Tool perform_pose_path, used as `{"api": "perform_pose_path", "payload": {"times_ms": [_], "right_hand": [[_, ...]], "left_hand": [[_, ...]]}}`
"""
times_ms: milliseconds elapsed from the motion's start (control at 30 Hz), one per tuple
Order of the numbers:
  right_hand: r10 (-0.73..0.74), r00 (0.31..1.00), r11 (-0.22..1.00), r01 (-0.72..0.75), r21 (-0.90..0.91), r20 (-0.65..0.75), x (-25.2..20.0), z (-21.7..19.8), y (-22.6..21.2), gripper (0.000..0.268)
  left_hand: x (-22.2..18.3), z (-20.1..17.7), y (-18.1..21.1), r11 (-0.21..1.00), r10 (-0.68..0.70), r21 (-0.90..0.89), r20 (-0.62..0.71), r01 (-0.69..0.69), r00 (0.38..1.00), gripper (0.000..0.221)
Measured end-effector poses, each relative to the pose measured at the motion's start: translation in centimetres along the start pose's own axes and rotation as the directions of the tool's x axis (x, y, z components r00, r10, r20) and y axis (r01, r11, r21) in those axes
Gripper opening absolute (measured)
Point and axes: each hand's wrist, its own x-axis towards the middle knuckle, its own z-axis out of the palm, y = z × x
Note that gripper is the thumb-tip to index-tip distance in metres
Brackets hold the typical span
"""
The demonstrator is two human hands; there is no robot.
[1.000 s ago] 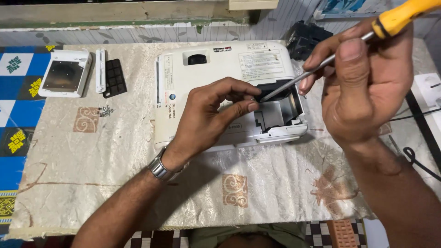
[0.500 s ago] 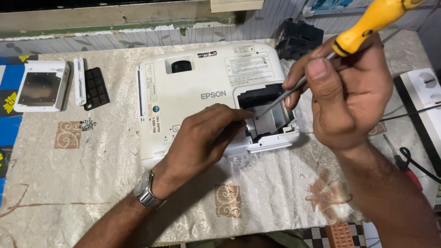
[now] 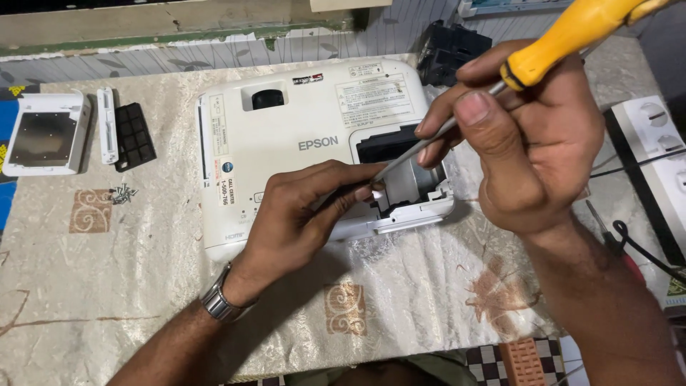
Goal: Disassembling and repairing an Epson projector using a screwdriver
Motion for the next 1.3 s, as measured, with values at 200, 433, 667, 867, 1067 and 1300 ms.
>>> {"api": "perform_pose_path", "payload": {"times_ms": [200, 433, 667, 867, 1067, 1300], "right_hand": [[0.053, 0.999, 0.998, -0.053, 0.04, -0.012, -0.1, 0.2, -0.3, 0.024], [0.028, 1.0, 0.999, -0.029, 0.031, 0.013, 0.0, -0.1, 0.1, 0.025], [-0.016, 0.996, 1.0, 0.016, -0.005, 0.083, 0.4, -0.5, -0.1, 0.027], [0.056, 0.949, 0.998, -0.06, 0.001, 0.311, 1.2, -1.7, -0.3, 0.037], [0.097, 0.943, 0.995, -0.098, -0.013, 0.318, 1.1, -1.6, -0.2, 0.038], [0.021, 0.968, 0.997, -0.002, -0.076, 0.252, 0.7, -1.1, 0.1, 0.027]], "left_hand": [[0.0, 0.2, 0.1, 1.0, 0.014, -0.024, -0.012, -0.014, 1.0, 0.025], [-0.2, 0.2, 0.1, 1.0, 0.006, -0.03, -0.011, -0.006, 1.0, 0.027], [-0.3, 0.2, 0.1, 0.999, 0.022, -0.041, -0.023, -0.023, 0.999, 0.026], [-0.5, 0.1, -0.4, 0.999, 0.052, -0.003, -0.048, -0.052, 0.997, 0.027], [-0.5, 0.2, -0.8, 0.993, 0.105, 0.065, -0.031, -0.103, 0.994, 0.029], [-0.5, 0.4, -1.0, 0.988, 0.121, 0.099, -0.062, -0.115, 0.991, 0.029]]}}
